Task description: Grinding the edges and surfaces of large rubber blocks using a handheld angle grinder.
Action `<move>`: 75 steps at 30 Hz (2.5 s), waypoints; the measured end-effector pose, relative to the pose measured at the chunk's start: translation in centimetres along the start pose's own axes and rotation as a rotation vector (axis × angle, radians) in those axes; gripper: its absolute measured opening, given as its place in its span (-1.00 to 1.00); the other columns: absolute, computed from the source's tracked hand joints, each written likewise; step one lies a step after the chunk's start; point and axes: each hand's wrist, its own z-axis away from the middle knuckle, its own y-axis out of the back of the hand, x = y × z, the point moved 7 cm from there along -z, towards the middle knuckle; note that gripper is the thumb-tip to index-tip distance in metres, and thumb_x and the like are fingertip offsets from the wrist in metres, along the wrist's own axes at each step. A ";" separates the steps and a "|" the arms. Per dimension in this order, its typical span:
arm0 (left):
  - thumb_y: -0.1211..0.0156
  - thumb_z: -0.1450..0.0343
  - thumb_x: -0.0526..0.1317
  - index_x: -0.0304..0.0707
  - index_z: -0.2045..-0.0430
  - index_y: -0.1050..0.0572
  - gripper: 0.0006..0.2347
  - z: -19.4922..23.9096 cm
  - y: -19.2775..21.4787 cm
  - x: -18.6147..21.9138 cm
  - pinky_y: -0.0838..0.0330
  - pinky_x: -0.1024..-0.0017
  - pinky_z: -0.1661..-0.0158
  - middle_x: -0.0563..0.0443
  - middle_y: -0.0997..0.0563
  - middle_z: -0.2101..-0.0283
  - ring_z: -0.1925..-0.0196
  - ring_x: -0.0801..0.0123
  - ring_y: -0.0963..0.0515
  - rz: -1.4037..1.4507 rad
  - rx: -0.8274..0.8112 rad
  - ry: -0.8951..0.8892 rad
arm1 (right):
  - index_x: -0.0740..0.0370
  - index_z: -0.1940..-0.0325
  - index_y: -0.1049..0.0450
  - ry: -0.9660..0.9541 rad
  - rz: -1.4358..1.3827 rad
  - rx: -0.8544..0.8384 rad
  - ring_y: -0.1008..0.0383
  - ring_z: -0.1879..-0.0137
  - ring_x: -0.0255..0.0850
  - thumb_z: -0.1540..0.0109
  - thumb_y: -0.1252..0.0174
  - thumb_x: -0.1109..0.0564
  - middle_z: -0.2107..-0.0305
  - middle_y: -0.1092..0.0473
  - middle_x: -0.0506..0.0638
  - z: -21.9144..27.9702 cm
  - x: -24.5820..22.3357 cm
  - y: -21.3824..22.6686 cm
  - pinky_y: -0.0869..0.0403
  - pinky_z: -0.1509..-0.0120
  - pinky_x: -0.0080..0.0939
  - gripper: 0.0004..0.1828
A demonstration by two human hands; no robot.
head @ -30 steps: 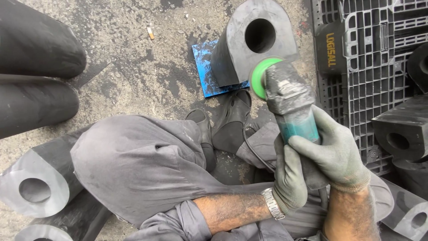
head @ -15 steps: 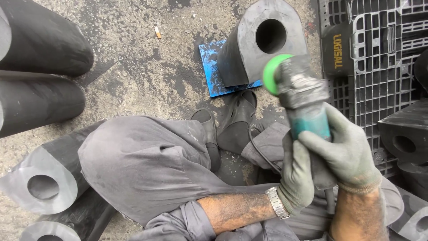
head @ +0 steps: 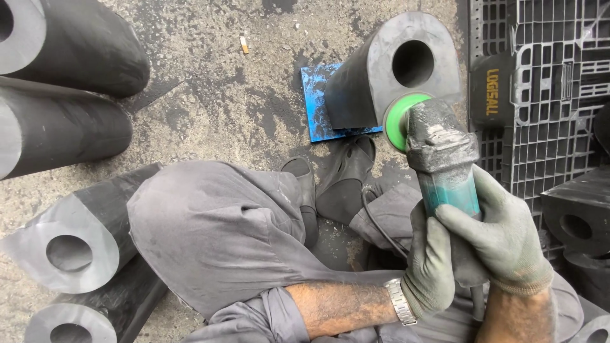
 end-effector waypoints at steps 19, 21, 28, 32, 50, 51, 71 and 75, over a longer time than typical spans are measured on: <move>0.33 -0.68 0.02 -0.39 -0.29 -0.19 -0.56 -3.9 1.4 2.9 -0.38 0.40 -0.22 -0.20 -0.41 -0.14 -0.20 0.30 -0.43 0.103 0.106 -0.104 | 0.32 -0.33 -0.43 0.089 0.094 0.032 -0.59 0.10 -0.25 -0.14 -0.31 -0.02 0.12 -0.59 0.07 -3.1 -4.4 -1.0 -0.56 0.06 -0.25 -0.29; 0.31 -0.66 0.02 -0.36 -0.29 -0.19 -0.56 -3.4 1.1 2.1 -0.36 0.42 -0.23 -0.17 -0.41 -0.15 -0.21 0.32 -0.42 0.156 0.105 -0.072 | 0.34 -0.32 -0.43 0.137 0.120 0.012 -0.59 0.11 -0.26 -0.15 -0.31 -0.02 0.12 -0.58 0.08 -2.8 -4.7 -1.0 -0.57 0.08 -0.26 -0.30; 0.33 -0.70 0.03 -0.39 -0.32 -0.19 -0.55 -2.1 0.3 2.1 -0.36 0.44 -0.23 -0.18 -0.40 -0.14 -0.19 0.32 -0.41 0.024 -0.026 -0.015 | 0.33 -0.35 -0.43 -0.005 -0.081 0.058 -0.56 0.06 -0.30 -0.14 -0.29 0.04 0.09 -0.57 0.09 -1.3 -2.0 -0.2 -0.54 -0.02 -0.31 -0.30; 0.29 -0.65 0.04 -0.30 -0.33 -0.15 -0.55 -5.4 1.1 1.6 -0.34 0.47 -0.28 -0.09 -0.39 -0.17 -0.25 0.37 -0.39 0.240 0.032 -0.076 | 0.33 -0.37 -0.40 0.108 0.004 0.056 -0.56 0.03 -0.32 -0.17 -0.29 0.04 0.07 -0.56 0.05 -4.1 -4.5 -0.6 -0.53 -0.01 -0.31 -0.30; 0.20 -0.74 -0.08 -0.42 -0.26 -0.25 -0.66 -5.6 1.4 0.8 -0.37 0.55 -0.19 -0.06 -0.40 -0.07 -0.14 0.45 -0.40 0.293 0.045 -0.129 | 0.34 -0.21 -0.49 0.103 -0.006 0.066 -0.52 0.12 -0.32 -0.21 -0.27 0.01 0.17 -0.56 0.07 -3.9 -4.7 -0.6 -0.52 0.06 -0.30 -0.46; 0.22 -0.73 -0.08 -0.42 -0.24 -0.26 -0.66 -4.8 0.7 0.7 -0.39 0.55 -0.13 -0.06 -0.41 -0.04 -0.11 0.45 -0.42 0.214 0.012 -0.082 | 0.33 -0.22 -0.49 0.052 -0.045 0.085 -0.53 0.12 -0.33 -0.21 -0.25 0.02 0.16 -0.56 0.05 -3.0 -3.3 -0.1 -0.52 0.06 -0.31 -0.46; 0.27 -0.70 -0.03 -0.38 -0.29 -0.22 -0.61 -3.9 -0.1 1.1 -0.45 0.50 -0.09 -0.05 -0.42 -0.02 -0.07 0.42 -0.46 0.104 -0.070 -0.039 | 0.36 -0.29 -0.45 -0.077 -0.408 0.217 -0.50 0.07 -0.34 -0.22 -0.25 0.12 0.08 -0.52 -0.01 -1.7 0.4 0.8 -0.50 -0.02 -0.35 -0.45; 0.28 -0.67 -0.02 -0.35 -0.26 -0.22 -0.60 -3.8 0.2 2.2 -0.45 0.45 -0.11 -0.08 -0.45 -0.04 -0.08 0.40 -0.47 0.061 -0.036 -0.026 | 0.33 -0.26 -0.46 -0.059 -0.243 0.115 -0.53 0.11 -0.33 -0.15 -0.27 0.11 0.15 -0.56 0.02 -1.7 -0.8 0.0 -0.53 0.04 -0.32 -0.41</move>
